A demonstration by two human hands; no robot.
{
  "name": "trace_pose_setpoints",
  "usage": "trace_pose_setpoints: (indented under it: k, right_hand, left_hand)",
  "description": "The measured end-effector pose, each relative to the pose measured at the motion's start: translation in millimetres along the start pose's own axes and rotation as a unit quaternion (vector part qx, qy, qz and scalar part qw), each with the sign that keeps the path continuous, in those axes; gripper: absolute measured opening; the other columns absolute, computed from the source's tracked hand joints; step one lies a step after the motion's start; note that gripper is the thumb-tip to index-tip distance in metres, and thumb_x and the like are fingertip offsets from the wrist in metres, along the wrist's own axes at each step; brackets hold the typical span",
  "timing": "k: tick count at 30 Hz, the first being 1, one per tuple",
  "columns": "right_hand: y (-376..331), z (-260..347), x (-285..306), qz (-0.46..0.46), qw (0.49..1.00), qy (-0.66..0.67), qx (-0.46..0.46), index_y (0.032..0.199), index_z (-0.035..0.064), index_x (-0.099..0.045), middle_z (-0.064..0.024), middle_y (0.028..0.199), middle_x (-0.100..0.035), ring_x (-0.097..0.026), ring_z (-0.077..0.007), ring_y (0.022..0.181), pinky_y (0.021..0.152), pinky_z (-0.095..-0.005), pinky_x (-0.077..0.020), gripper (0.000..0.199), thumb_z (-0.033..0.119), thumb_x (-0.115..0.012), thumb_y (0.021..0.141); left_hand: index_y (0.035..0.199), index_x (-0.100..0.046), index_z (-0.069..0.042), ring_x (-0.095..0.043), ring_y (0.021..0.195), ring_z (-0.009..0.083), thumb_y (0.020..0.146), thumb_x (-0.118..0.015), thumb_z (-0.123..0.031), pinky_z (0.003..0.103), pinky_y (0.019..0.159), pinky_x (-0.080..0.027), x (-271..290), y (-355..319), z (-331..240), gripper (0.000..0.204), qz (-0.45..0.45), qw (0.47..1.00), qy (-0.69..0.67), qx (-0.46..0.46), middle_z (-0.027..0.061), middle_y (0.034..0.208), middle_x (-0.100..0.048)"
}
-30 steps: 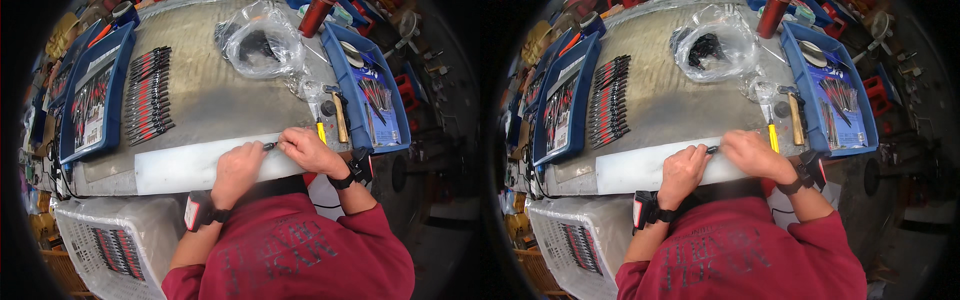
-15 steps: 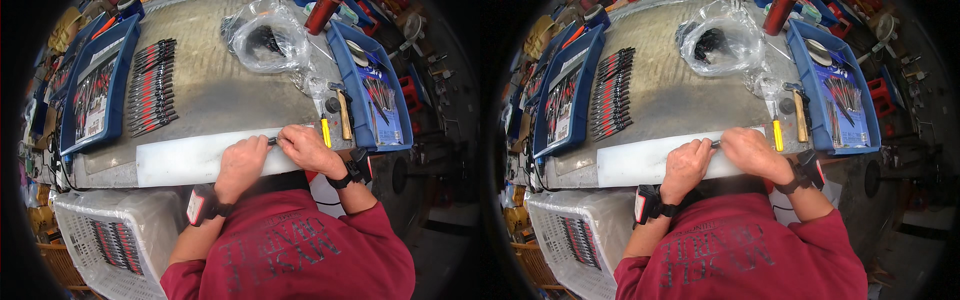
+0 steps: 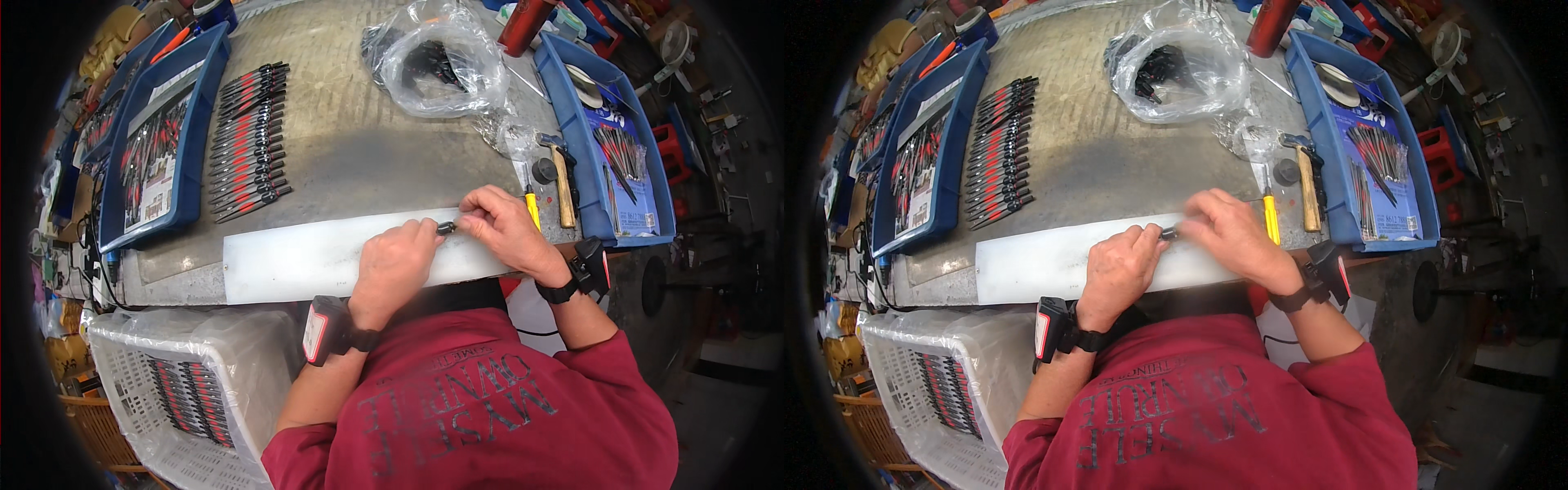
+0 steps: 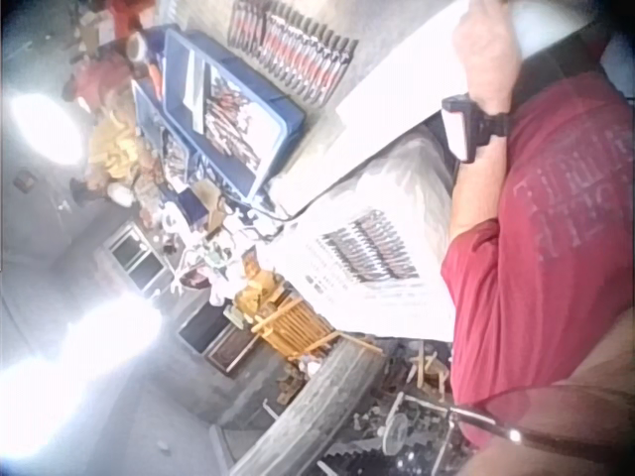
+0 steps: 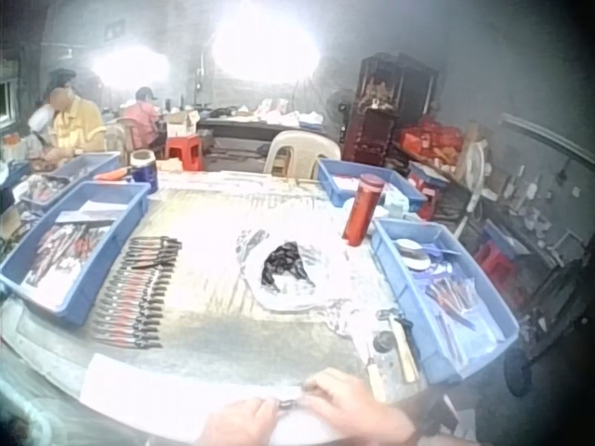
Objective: The person repeatedly picks up a metal blade and a black handle, inserts the blade into the handle, and places the assembled knife on the table. The process is repeated multiple times with different blades and handles.
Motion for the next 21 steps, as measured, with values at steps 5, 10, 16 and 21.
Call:
trace_pose_setpoints:
  k: [5, 10, 16, 21]
  right_hand:
    - [2, -4, -2, 0.007, 0.997, -0.017, 0.073, 0.096, 0.0012, -0.063, -0.0104, 0.076, -0.058, -0.057, -0.0228, 0.07, 0.066, -0.0315, -0.0459, 0.017, 0.016, -0.063, 0.086]
    - [2, -3, -10, 0.061, 0.998, 0.021, 0.018, 0.092, 0.0014, -0.066, -0.0095, 0.077, -0.061, -0.057, -0.0202, 0.07, 0.065, -0.0312, -0.0454, 0.017, 0.017, -0.063, 0.087]
    - [4, 8, 1, 0.076, 0.985, 0.153, 0.031, 0.089, -0.0004, -0.067, -0.0064, 0.073, -0.06, -0.055, -0.0132, 0.069, 0.061, -0.0267, -0.0424, 0.016, 0.015, -0.063, 0.087]
    - [-2, 15, -6, -0.002, 0.984, 0.176, -0.02, 0.089, -0.004, -0.065, -0.0113, 0.078, -0.064, -0.059, -0.018, 0.073, 0.064, -0.0284, -0.0452, 0.016, 0.011, -0.062, 0.085]
  left_hand:
    - [0.078, -0.05, -0.006, -0.057, 0.056, 0.0243, 0.083, -0.063, -0.019, 0.036, 0.048, -0.046, 1, 1, 0, 0.019, -0.001, 1.0, -0.005, 0.003, 0.0076, 0.065, -0.051]
    - [0.078, -0.05, -0.006, -0.057, 0.056, 0.0245, 0.081, -0.064, -0.02, 0.037, 0.047, -0.045, 2, 0, 1, 0.02, 0.004, 1.0, -0.017, -0.003, 0.0074, 0.064, -0.051]
    - [0.079, -0.051, -0.007, -0.057, 0.055, 0.0238, 0.081, -0.064, -0.019, 0.036, 0.046, -0.044, 11, 1, -3, 0.019, -0.011, 0.999, -0.049, -0.007, 0.0069, 0.064, -0.051]
    - [0.091, -0.055, -0.004, -0.054, 0.052, 0.0268, 0.08, -0.066, -0.012, 0.037, 0.045, -0.043, 17, 2, -15, 0.017, -0.04, 0.999, 0.0, 0.006, 0.0086, 0.064, -0.051]
Point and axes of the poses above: each hand's wrist, its own y-axis towards the middle knuckle, its own x-axis out of the back of the hand, z = x × y, the point moved 1 cm from there along y, towards the middle knuckle
